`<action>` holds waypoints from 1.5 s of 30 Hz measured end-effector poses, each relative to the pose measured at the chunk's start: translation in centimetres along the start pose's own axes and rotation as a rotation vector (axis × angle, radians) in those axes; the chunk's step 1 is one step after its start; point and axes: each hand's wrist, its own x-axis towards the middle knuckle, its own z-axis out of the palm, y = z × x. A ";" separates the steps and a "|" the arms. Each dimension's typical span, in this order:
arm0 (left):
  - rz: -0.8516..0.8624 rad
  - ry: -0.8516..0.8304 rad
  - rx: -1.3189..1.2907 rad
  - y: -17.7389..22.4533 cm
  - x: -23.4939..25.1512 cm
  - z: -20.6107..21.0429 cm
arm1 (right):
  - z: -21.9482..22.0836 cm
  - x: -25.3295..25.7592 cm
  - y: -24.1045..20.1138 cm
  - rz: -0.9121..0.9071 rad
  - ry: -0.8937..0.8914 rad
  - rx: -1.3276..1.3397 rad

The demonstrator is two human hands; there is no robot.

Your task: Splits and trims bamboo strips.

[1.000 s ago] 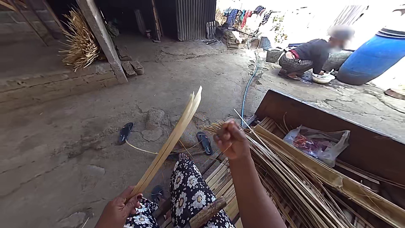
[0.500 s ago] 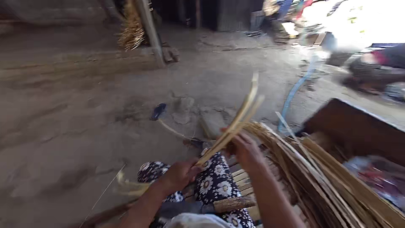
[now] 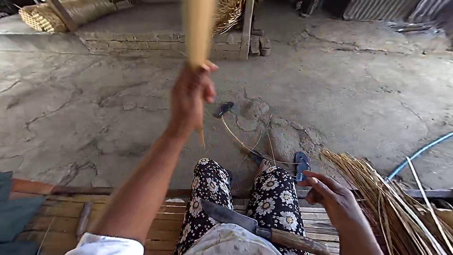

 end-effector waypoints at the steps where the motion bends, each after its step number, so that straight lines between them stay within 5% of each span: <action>1: -0.005 0.105 -0.055 0.6 1.6 -1.3 | 0.3 0.1 0.1 0.023 -0.010 -0.009; 4: -0.030 0.415 -0.250 1.8 4.2 -3.7 | 1.3 0.1 0.5 0.076 -0.057 -0.023; 7: -0.071 0.513 -0.355 1.2 4.4 -4.4 | 2.7 0.7 -0.1 0.037 -0.070 -0.021; 15: -0.213 0.316 -0.459 0.1 -1.8 2.8 | 10.6 1.9 -7.3 -0.716 -0.091 -0.146; 20: -0.270 0.113 -0.563 0.6 -3.7 6.1 | 14.9 5.0 -10.1 -0.857 -0.229 -0.491; 23: -0.284 0.035 -0.597 1.5 -3.6 5.5 | 15.3 5.5 -9.1 -0.964 -0.158 -0.577; 30: -0.186 0.138 -0.515 2.4 -1.5 2.1 | 10.9 5.9 -4.9 -0.481 -0.107 -0.589; 34: -0.184 0.189 -0.496 2.8 -1.3 2.9 | 12.5 5.5 -5.7 -0.256 -0.348 -0.698; 39: -0.159 0.137 -0.511 4.0 -1.7 3.9 | 14.4 5.8 -6.3 -0.260 -0.413 -0.798; 41: -0.136 0.129 -0.486 4.1 -1.8 3.7 | 13.8 4.7 -6.6 -0.359 -0.404 -0.585; 45: -0.093 0.188 -0.414 3.2 -2.0 2.9 | 11.5 1.5 -7.8 -0.452 -0.684 0.257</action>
